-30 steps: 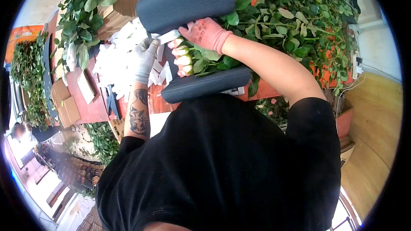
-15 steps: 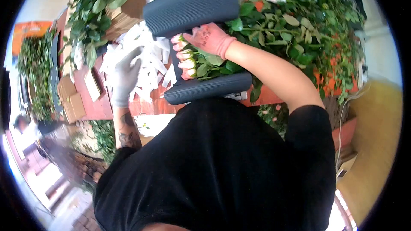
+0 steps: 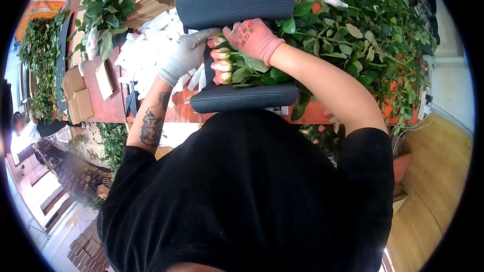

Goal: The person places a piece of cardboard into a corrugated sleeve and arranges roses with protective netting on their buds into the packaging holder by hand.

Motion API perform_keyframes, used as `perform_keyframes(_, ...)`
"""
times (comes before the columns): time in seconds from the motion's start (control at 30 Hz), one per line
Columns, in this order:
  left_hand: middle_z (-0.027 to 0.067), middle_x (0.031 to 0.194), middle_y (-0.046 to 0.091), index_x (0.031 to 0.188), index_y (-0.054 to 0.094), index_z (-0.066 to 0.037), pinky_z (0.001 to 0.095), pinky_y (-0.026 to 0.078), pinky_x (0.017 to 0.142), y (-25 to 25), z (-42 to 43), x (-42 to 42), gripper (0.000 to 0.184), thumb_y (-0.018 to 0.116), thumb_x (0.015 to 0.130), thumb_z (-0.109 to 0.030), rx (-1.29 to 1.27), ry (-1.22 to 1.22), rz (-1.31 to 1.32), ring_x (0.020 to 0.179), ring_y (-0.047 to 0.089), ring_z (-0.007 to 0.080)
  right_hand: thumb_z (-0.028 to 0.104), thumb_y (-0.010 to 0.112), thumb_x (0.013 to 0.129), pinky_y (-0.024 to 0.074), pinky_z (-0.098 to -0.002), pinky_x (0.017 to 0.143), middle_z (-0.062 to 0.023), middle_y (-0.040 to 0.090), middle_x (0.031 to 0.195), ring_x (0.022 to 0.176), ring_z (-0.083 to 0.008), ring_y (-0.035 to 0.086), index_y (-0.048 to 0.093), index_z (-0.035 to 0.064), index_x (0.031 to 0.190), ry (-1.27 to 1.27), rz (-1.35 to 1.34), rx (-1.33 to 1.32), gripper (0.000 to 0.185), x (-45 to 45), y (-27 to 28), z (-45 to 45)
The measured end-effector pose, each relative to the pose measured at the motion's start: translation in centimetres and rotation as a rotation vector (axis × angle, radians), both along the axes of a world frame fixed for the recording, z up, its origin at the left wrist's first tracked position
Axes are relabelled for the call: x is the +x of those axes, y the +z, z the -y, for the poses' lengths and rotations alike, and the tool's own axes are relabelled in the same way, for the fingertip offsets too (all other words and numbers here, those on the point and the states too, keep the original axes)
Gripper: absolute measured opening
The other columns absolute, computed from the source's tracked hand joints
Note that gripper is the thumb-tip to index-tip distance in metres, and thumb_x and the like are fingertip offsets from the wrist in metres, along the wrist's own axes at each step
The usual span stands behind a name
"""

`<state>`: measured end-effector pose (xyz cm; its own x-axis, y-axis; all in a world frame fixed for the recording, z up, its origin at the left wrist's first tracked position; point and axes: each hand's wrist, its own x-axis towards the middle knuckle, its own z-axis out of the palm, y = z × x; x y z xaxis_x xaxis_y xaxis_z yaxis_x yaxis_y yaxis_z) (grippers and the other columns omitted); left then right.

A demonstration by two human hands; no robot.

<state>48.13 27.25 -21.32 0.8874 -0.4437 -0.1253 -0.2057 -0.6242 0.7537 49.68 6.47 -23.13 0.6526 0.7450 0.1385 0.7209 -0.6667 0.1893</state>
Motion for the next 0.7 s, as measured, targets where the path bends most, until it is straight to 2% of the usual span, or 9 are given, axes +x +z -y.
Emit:
perform_keyframes(0.03, 0.0161, 0.105, 0.066, 0.123, 0.056, -0.010, 0.0322, 0.052, 0.077, 0.3, -0.1, 0.2, 0.043, 0.040, 0.085, -0.001, 0.001, -0.003, -0.003, 0.087, 0.066, 0.0255, 0.014, 0.051, 0.081, 0.0501, -0.0349, 0.061, -0.0081, 0.063, 0.076, 0.070, -0.0232, 0.064, 0.057, 0.0091, 0.096, -0.032, -0.074, -0.040, 0.017, 0.0, 0.4, -0.1)
perform_keyframes(0.1, 0.0135, 0.104, 0.067, 0.125, 0.056, -0.011, 0.0278, 0.052, 0.065, 1.3, -0.2, 0.5, 0.046, 0.039, 0.083, 0.001, -0.004, 0.056, -0.390, 0.072, 0.065, 0.0169, 0.014, 0.049, 0.082, 0.0490, -0.0345, 0.063, -0.0084, 0.062, 0.080, 0.072, -0.0229, 0.064, 0.056, 0.0096, 0.098, -0.062, -0.155, -0.082, 0.018, -0.3, 0.7, 0.0)
perform_keyframes(0.13, 0.0135, 0.104, 0.067, 0.125, 0.056, -0.011, 0.0278, 0.052, 0.065, 0.8, -0.4, 0.6, 0.046, 0.039, 0.083, 0.001, -0.005, 0.058, -0.391, 0.072, 0.065, 0.0169, 0.014, 0.051, 0.081, 0.0490, -0.0342, 0.062, -0.0083, 0.062, 0.082, 0.073, -0.0228, 0.064, 0.055, 0.0100, 0.098, -0.046, -0.133, -0.009, 0.018, -0.5, 0.8, 0.3)
perform_keyframes(0.2, 0.0067, 0.094, 0.066, 0.127, 0.054, -0.005, 0.0199, 0.044, 0.049, -0.8, -0.9, 0.8, 0.053, 0.035, 0.079, 0.006, -0.285, 0.068, -0.387, 0.051, 0.055, 0.0078, 0.015, 0.052, 0.081, 0.0489, -0.0340, 0.062, -0.0083, 0.062, 0.084, 0.074, -0.0227, 0.064, 0.055, 0.0104, 0.098, -0.025, -0.116, 0.063, 0.018, -1.1, 1.6, 0.3)
perform_keyframes(0.27, 0.0061, 0.099, 0.065, 0.129, 0.052, -0.004, 0.0198, 0.045, 0.050, -1.3, -1.5, 1.2, 0.056, 0.035, 0.077, 0.007, -0.321, 0.042, -0.435, 0.052, 0.054, 0.0075, 0.018, 0.058, 0.078, 0.0491, -0.0334, 0.062, -0.0081, 0.062, 0.086, 0.076, -0.0233, 0.064, 0.054, 0.0104, 0.099, -0.035, -0.260, -0.042, 0.023, -1.6, 3.2, 0.0)
perform_keyframes(0.37, 0.0061, 0.107, 0.063, 0.132, 0.048, -0.003, 0.0195, 0.045, 0.053, -2.6, -1.7, 1.5, 0.059, 0.035, 0.076, 0.008, -0.390, 0.013, -0.479, 0.056, 0.054, 0.0067, 0.022, 0.063, 0.075, 0.0493, -0.0342, 0.063, -0.0080, 0.062, 0.086, 0.077, -0.0248, 0.064, 0.053, 0.0094, 0.100, -0.111, -0.336, -0.061, 0.029, -1.0, 1.5, -0.3)
perform_keyframes(0.6, 0.0079, 0.119, 0.060, 0.134, 0.045, -0.003, 0.0193, 0.046, 0.057, -1.9, -1.8, 1.4, 0.059, 0.035, 0.077, 0.009, -0.370, -0.025, -0.486, 0.062, 0.055, 0.0060, 0.026, 0.066, 0.075, 0.0499, -0.0359, 0.066, -0.0086, 0.062, 0.088, 0.082, -0.0259, 0.064, 0.053, 0.0078, 0.100, -0.053, -0.336, -0.041, 0.034, -0.4, 1.3, -0.2)
perform_keyframes(0.67, 0.0081, 0.118, 0.060, 0.133, 0.047, -0.004, 0.0190, 0.046, 0.057, -1.5, -1.6, 1.2, 0.057, 0.035, 0.078, 0.009, -0.356, -0.026, -0.445, 0.062, 0.054, 0.0052, 0.012, 0.051, 0.080, 0.0520, -0.0359, 0.065, -0.0092, 0.065, 0.084, 0.077, -0.0238, 0.066, 0.058, 0.0070, 0.092, -0.022, -0.278, 0.023, 0.014, -0.8, 1.3, 0.0)
perform_keyframes(0.7, 0.0082, 0.117, 0.061, 0.132, 0.048, -0.005, 0.0188, 0.046, 0.056, -1.2, -1.5, 1.1, 0.057, 0.034, 0.079, 0.008, -0.348, -0.025, -0.425, 0.062, 0.054, 0.0048, 0.012, 0.051, 0.080, 0.0520, -0.0359, 0.065, -0.0092, 0.065, 0.084, 0.077, -0.0238, 0.066, 0.058, 0.0070, 0.092, -0.013, -0.278, 0.022, 0.014, -0.7, 1.3, -0.1)
